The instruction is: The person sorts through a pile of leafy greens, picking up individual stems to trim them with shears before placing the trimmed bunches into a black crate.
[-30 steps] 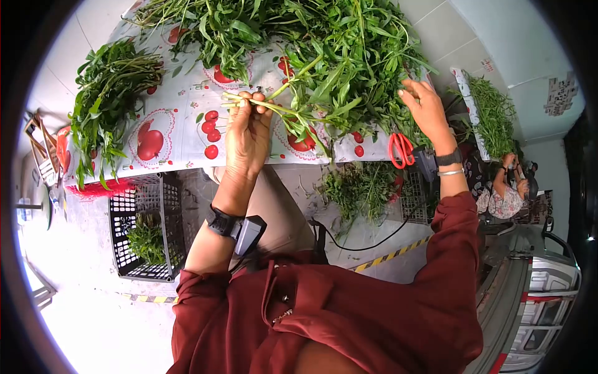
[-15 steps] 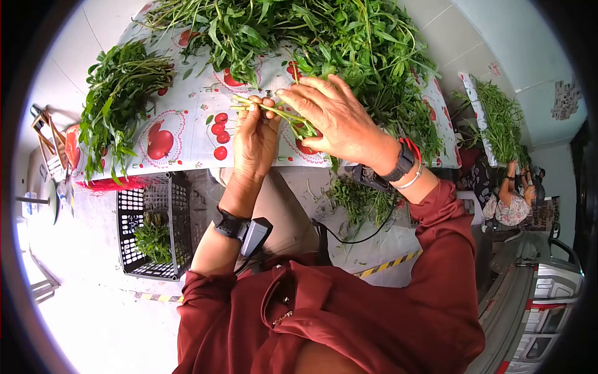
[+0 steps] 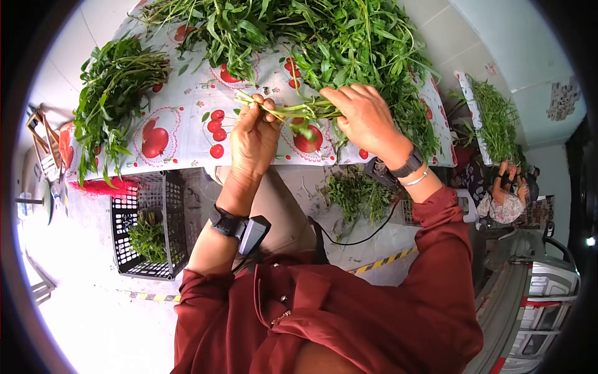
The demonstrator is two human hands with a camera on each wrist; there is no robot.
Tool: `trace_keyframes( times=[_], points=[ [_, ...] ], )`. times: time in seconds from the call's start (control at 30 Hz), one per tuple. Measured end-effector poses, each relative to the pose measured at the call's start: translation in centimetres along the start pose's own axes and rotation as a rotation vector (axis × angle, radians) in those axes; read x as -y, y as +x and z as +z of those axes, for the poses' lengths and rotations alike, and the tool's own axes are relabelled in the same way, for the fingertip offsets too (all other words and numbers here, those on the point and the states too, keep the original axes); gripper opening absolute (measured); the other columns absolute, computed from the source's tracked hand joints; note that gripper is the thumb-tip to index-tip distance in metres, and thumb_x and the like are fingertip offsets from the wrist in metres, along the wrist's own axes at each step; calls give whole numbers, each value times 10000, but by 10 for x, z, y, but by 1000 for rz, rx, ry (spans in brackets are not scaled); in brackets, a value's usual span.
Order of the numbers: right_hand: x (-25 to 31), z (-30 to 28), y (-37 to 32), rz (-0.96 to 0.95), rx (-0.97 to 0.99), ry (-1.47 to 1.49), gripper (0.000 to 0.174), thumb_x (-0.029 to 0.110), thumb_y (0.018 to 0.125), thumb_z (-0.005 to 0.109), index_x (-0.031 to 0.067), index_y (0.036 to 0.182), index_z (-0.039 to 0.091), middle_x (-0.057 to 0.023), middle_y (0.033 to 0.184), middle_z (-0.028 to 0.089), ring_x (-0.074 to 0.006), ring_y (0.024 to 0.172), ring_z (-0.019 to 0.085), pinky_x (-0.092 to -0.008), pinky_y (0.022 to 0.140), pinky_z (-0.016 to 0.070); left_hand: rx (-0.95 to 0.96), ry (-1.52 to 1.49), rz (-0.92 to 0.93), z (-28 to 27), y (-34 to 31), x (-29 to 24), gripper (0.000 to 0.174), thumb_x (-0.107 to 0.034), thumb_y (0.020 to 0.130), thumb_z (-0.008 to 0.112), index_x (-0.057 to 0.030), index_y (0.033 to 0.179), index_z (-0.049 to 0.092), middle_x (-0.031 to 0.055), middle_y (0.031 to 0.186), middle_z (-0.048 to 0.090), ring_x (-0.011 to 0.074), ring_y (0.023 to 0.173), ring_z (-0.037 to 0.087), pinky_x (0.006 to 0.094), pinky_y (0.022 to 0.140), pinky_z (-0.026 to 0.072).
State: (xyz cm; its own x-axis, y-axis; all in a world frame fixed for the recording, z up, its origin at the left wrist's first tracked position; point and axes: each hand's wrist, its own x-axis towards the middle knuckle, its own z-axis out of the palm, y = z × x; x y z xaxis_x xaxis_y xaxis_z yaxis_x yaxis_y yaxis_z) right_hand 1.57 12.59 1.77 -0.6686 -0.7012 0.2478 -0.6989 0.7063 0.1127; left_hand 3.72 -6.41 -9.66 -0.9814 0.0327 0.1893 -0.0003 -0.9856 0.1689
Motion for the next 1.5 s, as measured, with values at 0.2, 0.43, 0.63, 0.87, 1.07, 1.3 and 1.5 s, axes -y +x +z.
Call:
trace_keyframes(
  times=[0.2, 0.43, 0.63, 0.87, 1.07, 1.3, 1.5],
  points=[
    [-7, -10, -15, 21, -9, -12, 543, 20, 645, 618, 93, 1173, 510, -71, 874, 552, -241, 862, 514, -348, 826, 386, -37, 89, -35, 2, 0, 3, 96, -153, 916, 435, -87, 957, 490, 22, 878, 504, 121, 738, 426, 245, 749, 370],
    [-15, -12, -27, 170, 59, -2, 639, 16, 637, 633, 127, 1241, 459, -88, 980, 567, -263, 944, 522, -367, 842, 402, -54, 28, -35, 1, 0, 3, 103, -115, 925, 388, -74, 967, 472, 47, 865, 520, 125, 731, 431, 243, 738, 377],
    [-34, -13, -43, 260, -26, 58, 599, 37, 654, 661, 98, 1218, 470, -109, 1025, 584, -279, 945, 534, -377, 825, 439, -75, 3, 20, -2, 1, 2, 99, -119, 926, 395, -71, 945, 480, 43, 850, 506, 130, 723, 432, 256, 752, 389],
    [-60, -8, -65, 437, -85, 175, 411, 47, 710, 646, 54, 1109, 547, -103, 960, 610, -260, 914, 565, -344, 801, 450, -62, 1, 52, -2, 2, 3, 91, -111, 925, 402, -59, 944, 474, 58, 856, 499, 140, 725, 432, 287, 813, 398],
    [-70, -17, -61, 593, -237, 537, 217, 56, 809, 570, 7, 1019, 598, -71, 855, 628, -132, 747, 583, -252, 684, 457, -66, -13, 51, -1, 2, 3, 99, -114, 930, 395, -63, 954, 476, 59, 875, 501, 141, 738, 440, 296, 835, 395],
    [-58, -19, -50, 535, -249, 609, 162, 85, 818, 571, -11, 939, 621, -54, 829, 625, -108, 717, 568, -236, 644, 443, -113, -6, 93, 0, 1, 4, 123, -162, 940, 403, -72, 964, 482, 67, 907, 512, 149, 771, 468, 313, 868, 395],
    [-61, -7, -56, 505, -115, 492, 138, 99, 792, 588, 15, 889, 638, -84, 790, 613, -168, 689, 582, -270, 625, 443, -81, -32, 77, -4, 1, 3, 127, -170, 940, 403, -70, 966, 478, 75, 919, 515, 154, 767, 469, 316, 870, 395]
  ],
)
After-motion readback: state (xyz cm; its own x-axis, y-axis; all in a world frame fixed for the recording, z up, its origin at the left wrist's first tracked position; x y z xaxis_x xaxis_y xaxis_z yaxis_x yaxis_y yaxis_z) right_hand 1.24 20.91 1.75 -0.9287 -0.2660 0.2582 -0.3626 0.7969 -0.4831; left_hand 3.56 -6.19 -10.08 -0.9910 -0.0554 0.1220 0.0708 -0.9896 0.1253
